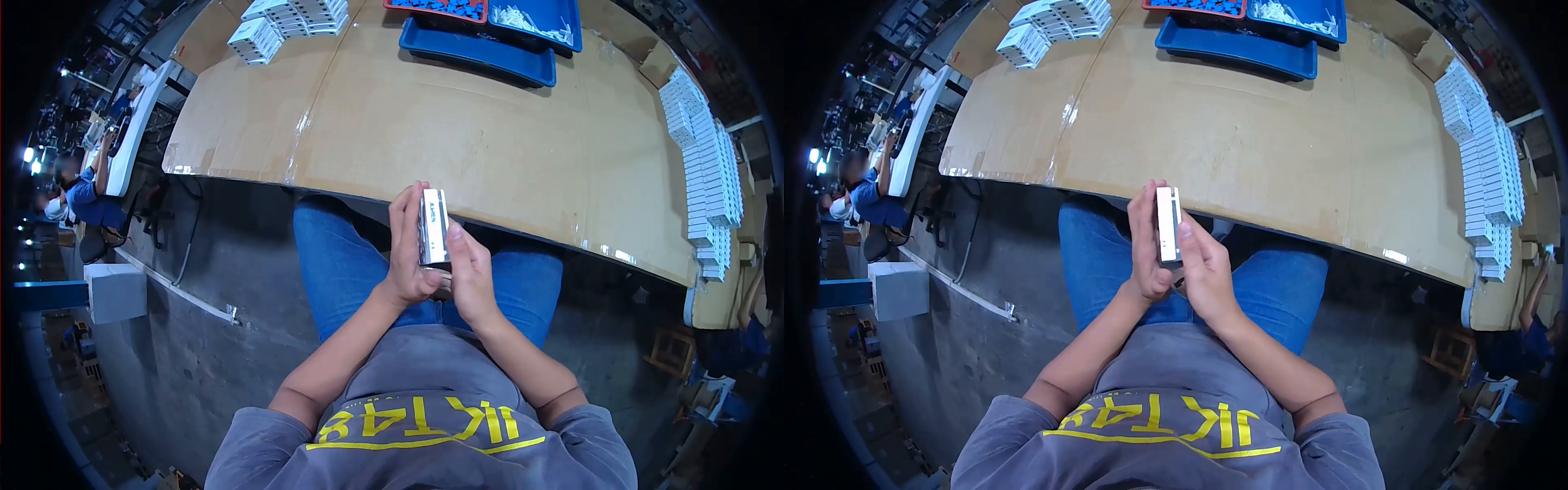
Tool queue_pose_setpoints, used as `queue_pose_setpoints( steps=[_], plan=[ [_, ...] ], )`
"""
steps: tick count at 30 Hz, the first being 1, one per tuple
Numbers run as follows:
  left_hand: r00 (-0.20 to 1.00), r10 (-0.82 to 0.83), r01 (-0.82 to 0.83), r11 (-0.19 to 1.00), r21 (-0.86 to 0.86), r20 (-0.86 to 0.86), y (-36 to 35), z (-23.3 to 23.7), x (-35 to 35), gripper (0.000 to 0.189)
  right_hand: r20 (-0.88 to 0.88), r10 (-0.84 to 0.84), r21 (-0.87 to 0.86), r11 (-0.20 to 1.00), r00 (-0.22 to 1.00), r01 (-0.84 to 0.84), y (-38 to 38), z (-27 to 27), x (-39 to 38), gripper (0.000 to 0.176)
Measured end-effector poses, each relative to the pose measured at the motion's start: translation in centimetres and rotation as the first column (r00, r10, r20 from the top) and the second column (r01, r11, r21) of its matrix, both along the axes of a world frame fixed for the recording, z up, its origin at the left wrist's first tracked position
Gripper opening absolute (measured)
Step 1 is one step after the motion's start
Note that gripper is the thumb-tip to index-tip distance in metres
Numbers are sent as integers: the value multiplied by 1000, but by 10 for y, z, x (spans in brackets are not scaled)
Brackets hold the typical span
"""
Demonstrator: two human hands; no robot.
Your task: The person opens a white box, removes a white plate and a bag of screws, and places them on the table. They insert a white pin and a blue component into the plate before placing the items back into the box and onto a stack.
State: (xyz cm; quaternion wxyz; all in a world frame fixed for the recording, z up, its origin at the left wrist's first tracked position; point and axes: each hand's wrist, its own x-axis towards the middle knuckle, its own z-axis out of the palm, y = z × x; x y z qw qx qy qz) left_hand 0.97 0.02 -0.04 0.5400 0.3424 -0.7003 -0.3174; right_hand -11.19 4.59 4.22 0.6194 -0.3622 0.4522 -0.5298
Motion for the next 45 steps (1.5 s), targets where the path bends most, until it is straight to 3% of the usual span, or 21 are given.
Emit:
queue_pose_setpoints(
  steps=[2,3,6,7,9,12,14,16,21,24,27,29,31,34,36,38,42,45],
  plan=[
    [991,24,-29,999,35,130,0,-10,4,118,108,32,129,991,994,-46,-2,-3,-11,56],
    [999,3,-8,990,140,34,1,-7,3,111,54,64,190,979,997,-73,-4,-2,-16,54],
    [957,5,129,890,438,-292,3,7,0,91,-388,34,-97,992,921,-78,-6,-13,-20,58],
    [909,29,214,823,526,-416,2,7,-1,86,-589,-18,-205,971,808,-127,-8,-12,-26,65],
    [731,189,438,607,663,-656,4,16,-8,72,-684,-138,-389,900,716,-197,-11,-2,-30,67],
    [690,208,601,370,709,-694,8,26,-4,67,-756,-233,-527,770,611,-359,-22,-11,-45,72],
    [697,228,608,315,729,-679,12,33,-8,64,-799,-207,-514,720,564,-465,-25,-16,-54,76],
    [697,213,638,251,728,-684,14,34,-7,65,-773,-281,-580,675,568,-455,-28,-17,-53,79],
    [718,210,620,239,747,-664,16,29,-9,66,-682,-383,-704,577,623,-415,-29,-33,-51,76],
    [733,200,618,204,759,-651,17,20,-5,67,-638,-374,-728,579,673,-368,-27,-40,-50,74],
    [714,185,651,179,738,-675,15,21,-3,69,-643,-301,-684,640,704,-351,-26,-43,-52,71],
    [652,179,722,149,676,-737,13,30,-3,69,-522,-255,-612,776,814,-149,-24,-43,-48,66],
    [777,79,568,340,750,-624,19,16,-14,66,-388,-215,-467,884,896,10,-24,-44,-42,60],
    [935,-108,327,626,708,-337,16,-10,-16,57,-171,-106,-252,966,980,60,-22,-34,-33,55],
    [897,-20,360,613,703,-442,17,-8,-18,54,-291,-41,-279,959,956,-43,-24,-30,-36,47],
    [791,179,443,492,750,-585,13,-1,-13,57,-425,18,-285,946,905,-153,-22,-26,-42,44],
    [823,174,423,448,787,-541,10,0,-9,65,-635,-16,-376,879,772,-292,-17,-26,-44,50],
    [862,151,370,465,804,-484,13,-7,-12,67,-722,-217,-526,790,657,-316,-21,-41,-46,49]
  ],
)
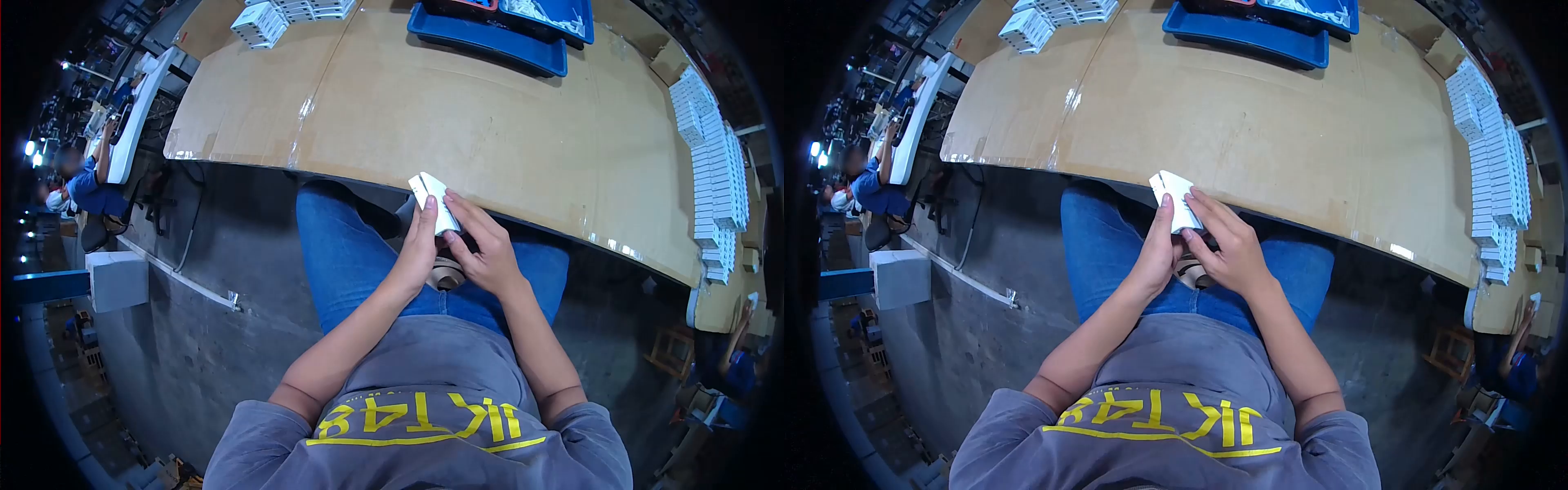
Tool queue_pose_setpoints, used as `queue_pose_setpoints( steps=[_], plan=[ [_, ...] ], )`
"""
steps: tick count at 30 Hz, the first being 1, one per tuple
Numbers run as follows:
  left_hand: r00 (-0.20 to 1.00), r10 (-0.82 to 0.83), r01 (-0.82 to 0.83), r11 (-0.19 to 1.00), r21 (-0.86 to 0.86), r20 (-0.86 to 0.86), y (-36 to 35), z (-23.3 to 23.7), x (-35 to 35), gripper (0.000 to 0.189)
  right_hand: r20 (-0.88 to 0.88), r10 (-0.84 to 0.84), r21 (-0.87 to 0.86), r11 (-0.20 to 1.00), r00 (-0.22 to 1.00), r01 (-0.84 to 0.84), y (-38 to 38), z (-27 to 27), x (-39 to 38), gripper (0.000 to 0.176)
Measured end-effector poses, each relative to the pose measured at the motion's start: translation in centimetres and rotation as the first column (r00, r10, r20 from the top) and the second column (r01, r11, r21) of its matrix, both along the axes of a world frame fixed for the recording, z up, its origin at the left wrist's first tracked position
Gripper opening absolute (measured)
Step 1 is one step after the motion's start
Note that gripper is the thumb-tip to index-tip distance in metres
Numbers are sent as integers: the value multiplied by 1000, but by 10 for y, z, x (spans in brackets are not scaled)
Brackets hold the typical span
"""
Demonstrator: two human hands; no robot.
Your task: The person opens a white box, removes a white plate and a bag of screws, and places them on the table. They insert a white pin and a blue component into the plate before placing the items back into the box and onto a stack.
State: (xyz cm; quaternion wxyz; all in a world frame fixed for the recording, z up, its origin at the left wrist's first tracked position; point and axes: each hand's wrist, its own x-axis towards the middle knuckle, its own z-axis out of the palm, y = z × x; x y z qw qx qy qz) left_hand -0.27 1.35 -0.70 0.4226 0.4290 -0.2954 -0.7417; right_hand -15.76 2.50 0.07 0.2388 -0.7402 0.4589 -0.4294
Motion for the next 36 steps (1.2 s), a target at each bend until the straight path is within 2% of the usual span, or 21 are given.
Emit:
queue_pose_setpoints(
  steps=[1,4,10,19,22,25,26,30,32,36],
  plan=[
    [1000,-6,7,1000,-20,23,1,-4,-1,68,-40,-11,-63,998,999,8,0,-4,-1,48],
    [999,6,-4,998,-64,33,2,-9,-4,67,-78,-47,-99,994,996,39,3,-12,2,44],
    [998,63,-62,997,-43,14,4,-17,-5,58,-110,-64,-142,989,992,48,4,-20,6,40],
    [997,72,-73,996,52,33,1,-9,-1,52,-10,-86,-23,996,996,86,7,-23,13,35],
    [997,2,-3,1000,25,72,-10,-2,7,53,231,-129,384,923,964,32,10,-6,14,34],
    [991,-71,64,996,62,112,-19,6,13,56,245,-129,246,967,961,67,2,-9,9,33],
    [984,-74,65,996,59,161,-20,11,12,60,255,-159,308,948,954,76,2,-6,8,31],
    [985,-106,96,992,83,135,-22,20,14,61,378,-226,365,928,898,80,-2,-19,3,26],
    [984,-130,120,989,85,122,-22,23,16,60,382,-250,400,912,890,85,-2,-18,0,26],
    [993,-46,60,989,-137,107,-20,11,13,54,365,-260,414,905,894,95,-3,-3,0,26]
  ],
)
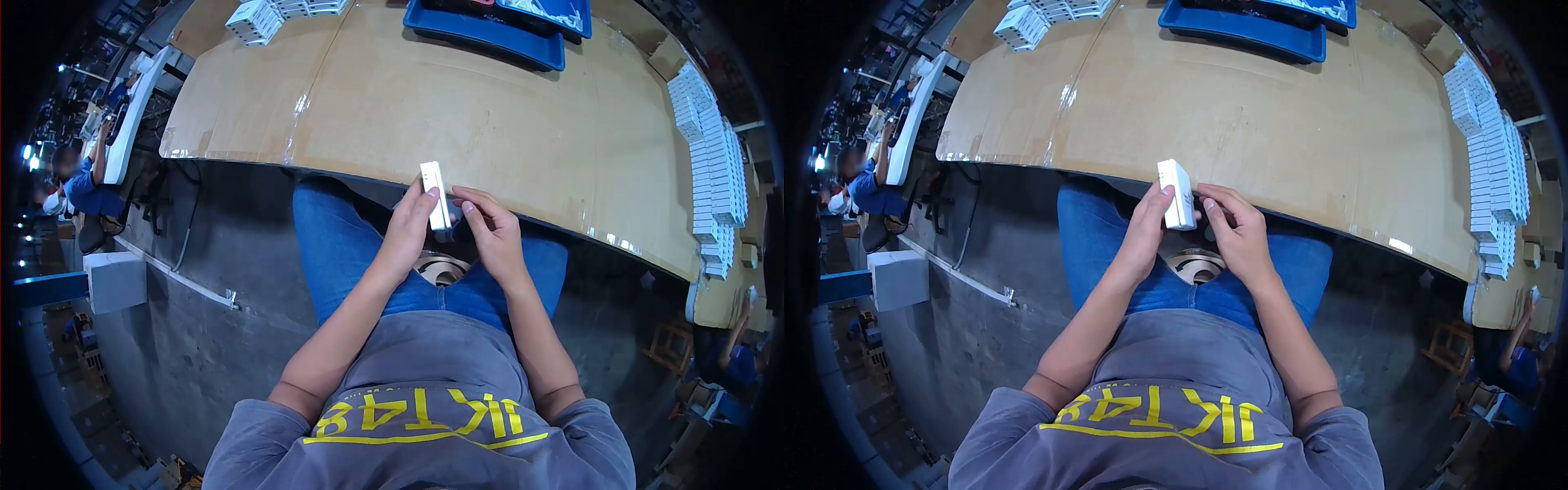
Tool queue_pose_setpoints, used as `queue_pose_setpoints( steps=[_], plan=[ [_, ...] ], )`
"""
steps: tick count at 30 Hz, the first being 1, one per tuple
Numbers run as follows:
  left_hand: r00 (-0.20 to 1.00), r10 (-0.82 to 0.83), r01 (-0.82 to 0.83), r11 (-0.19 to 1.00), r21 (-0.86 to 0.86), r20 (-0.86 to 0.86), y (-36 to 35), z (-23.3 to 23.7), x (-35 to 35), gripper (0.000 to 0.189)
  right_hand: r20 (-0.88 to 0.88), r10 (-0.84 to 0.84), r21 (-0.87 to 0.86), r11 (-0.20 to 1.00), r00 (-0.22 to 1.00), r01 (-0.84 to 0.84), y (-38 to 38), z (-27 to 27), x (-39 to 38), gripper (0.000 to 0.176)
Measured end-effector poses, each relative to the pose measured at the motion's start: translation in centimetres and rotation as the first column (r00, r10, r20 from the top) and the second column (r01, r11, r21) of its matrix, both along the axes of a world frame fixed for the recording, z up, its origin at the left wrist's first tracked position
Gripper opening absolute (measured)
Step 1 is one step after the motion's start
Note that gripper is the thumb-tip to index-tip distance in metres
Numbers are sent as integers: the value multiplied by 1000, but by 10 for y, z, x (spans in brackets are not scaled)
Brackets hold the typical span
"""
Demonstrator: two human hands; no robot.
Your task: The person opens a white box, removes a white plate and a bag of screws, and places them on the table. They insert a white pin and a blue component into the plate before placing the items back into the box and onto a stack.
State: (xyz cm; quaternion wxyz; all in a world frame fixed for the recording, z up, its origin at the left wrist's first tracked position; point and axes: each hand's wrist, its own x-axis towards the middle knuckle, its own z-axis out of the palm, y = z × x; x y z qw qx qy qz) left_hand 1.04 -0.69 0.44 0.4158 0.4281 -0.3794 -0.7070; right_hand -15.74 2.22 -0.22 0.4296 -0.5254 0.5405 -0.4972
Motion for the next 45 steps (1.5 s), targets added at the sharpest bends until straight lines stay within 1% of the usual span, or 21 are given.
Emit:
queue_pose_setpoints(
  steps=[2,3,5,6,9,10,13,14,16,19,20,23,26,29,32,35,38,41,43,44,45],
  plan=[
    [1000,15,-13,995,-103,16,3,5,1,65,33,14,38,999,999,-16,-1,-8,-2,28],
    [999,-8,17,982,-188,53,3,5,2,73,50,21,57,998,999,-24,-2,-4,0,30],
    [990,-43,86,933,-351,131,3,6,6,92,287,-2,273,959,958,-80,-1,13,-3,35],
    [988,-65,115,919,-377,143,3,8,6,102,397,-33,368,921,917,-126,-1,26,-2,37],
    [971,-93,191,858,-477,221,6,15,6,102,439,-28,355,924,898,-144,2,46,-2,45],
    [972,-125,203,876,-438,201,8,17,6,104,389,13,341,927,921,-157,2,46,-5,51],
    [972,-74,191,800,-568,222,4,8,6,99,447,44,165,978,893,-130,3,36,0,58],
    [987,-116,157,849,-504,112,6,8,6,95,428,65,121,984,902,-129,4,33,1,61],
    [979,-163,112,928,-355,-118,10,18,1,89,386,109,31,991,916,-131,7,29,5,67],
    [997,-76,68,949,-306,-16,13,26,-8,88,192,175,-112,981,966,-156,7,23,8,68],
    [996,-76,89,933,-349,52,13,25,-10,87,163,146,-129,984,976,-126,8,24,11,69],
    [999,-26,9,930,-367,-43,17,12,-17,87,106,45,-208,978,993,-22,13,24,21,69],
    [999,-13,-4,904,-427,-37,16,13,-17,88,-85,7,-306,952,996,-33,13,26,22,67],
    [999,5,-18,907,-421,-32,18,17,-17,87,-234,-41,-421,905,971,-64,12,17,23,64],
    [997,45,-11,898,-440,67,18,11,-14,102,-314,-48,-462,881,948,-108,13,12,22,61],
    [999,23,-6,916,-402,39,19,9,-12,103,-300,-28,-449,886,953,-115,15,8,22,60],
    [998,49,-24,904,-427,48,20,8,-11,101,-281,6,-463,875,960,-141,12,8,22,58],
    [997,72,-55,904,-425,24,17,15,-9,95,-211,50,-410,902,976,-134,11,21,25,57],
    [993,117,-99,873,-478,7,16,25,-8,92,-21,66,-289,955,998,-69,11,21,25,56],
    [990,139,-122,856,-503,-3,16,27,-8,91,110,85,-186,981,990,-63,12,23,26,55],
    [989,146,-119,827,-549,6,15,26,-8,94,245,75,-82,995,967,-57,12,26,28,54]
  ],
)
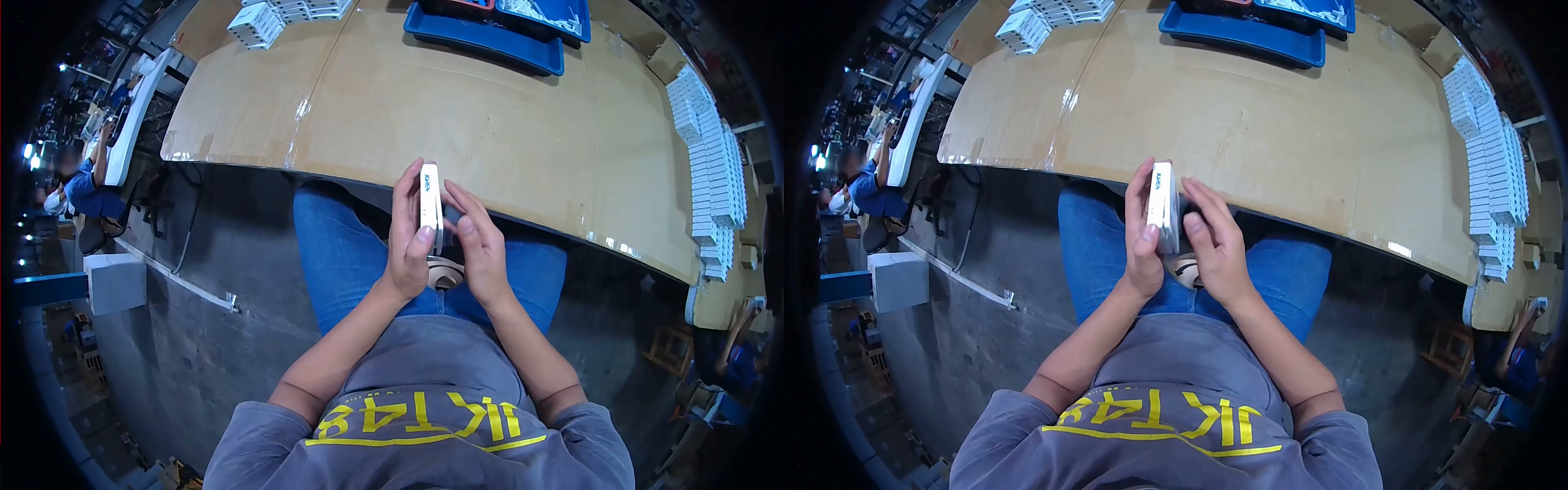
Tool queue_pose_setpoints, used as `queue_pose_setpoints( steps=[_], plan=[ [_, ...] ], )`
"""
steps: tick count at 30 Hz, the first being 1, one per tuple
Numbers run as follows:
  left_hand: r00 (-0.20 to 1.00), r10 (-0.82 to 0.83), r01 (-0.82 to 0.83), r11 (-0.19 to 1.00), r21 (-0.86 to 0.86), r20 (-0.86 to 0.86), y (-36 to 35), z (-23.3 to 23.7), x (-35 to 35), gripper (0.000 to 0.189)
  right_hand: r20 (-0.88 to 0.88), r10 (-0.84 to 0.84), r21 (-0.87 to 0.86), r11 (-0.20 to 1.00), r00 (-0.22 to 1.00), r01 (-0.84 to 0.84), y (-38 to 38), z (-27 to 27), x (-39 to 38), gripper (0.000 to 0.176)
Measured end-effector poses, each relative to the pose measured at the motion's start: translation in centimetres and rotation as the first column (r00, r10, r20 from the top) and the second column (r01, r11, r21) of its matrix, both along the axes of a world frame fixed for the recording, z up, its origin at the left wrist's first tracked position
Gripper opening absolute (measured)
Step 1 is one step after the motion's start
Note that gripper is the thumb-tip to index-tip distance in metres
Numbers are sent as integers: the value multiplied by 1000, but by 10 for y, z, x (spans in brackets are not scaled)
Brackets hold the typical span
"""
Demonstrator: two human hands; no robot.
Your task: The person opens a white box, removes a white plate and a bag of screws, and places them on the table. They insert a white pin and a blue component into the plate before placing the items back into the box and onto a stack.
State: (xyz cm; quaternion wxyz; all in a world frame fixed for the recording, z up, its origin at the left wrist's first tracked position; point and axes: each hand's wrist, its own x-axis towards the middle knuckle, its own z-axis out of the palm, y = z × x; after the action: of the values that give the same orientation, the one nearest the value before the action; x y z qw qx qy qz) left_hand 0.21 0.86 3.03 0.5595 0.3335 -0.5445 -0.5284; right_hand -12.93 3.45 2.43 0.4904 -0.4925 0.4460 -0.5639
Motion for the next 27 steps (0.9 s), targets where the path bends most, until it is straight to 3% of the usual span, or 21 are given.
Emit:
queue_pose_setpoints(
  steps=[2,3,6,9,11,14,17,27],
  plan=[
    [999,11,-7,995,-102,32,-1,-11,-1,100,325,17,282,953,946,-114,4,14,6,53],
    [989,16,8,987,-162,150,-7,-21,3,106,276,42,286,950,960,-124,6,21,9,53],
    [976,50,-16,987,-159,213,-4,-33,8,107,338,40,369,914,940,-171,4,21,8,54],
    [955,207,-162,964,-212,214,-1,-29,2,93,318,-3,250,965,948,-81,8,19,22,57],
    [935,317,-259,916,-306,158,-4,-34,-3,85,344,-20,277,957,939,-81,10,18,27,59],
    [935,343,-289,887,-361,95,-10,-41,-2,84,368,-21,271,959,930,-85,12,19,32,62],
    [967,255,-243,945,-221,29,-3,-38,0,93,334,-9,220,973,943,-68,17,13,37,58],
    [975,222,-218,965,-145,9,2,-32,5,90,115,-17,113,994,993,4,25,3,39,50]
  ],
)
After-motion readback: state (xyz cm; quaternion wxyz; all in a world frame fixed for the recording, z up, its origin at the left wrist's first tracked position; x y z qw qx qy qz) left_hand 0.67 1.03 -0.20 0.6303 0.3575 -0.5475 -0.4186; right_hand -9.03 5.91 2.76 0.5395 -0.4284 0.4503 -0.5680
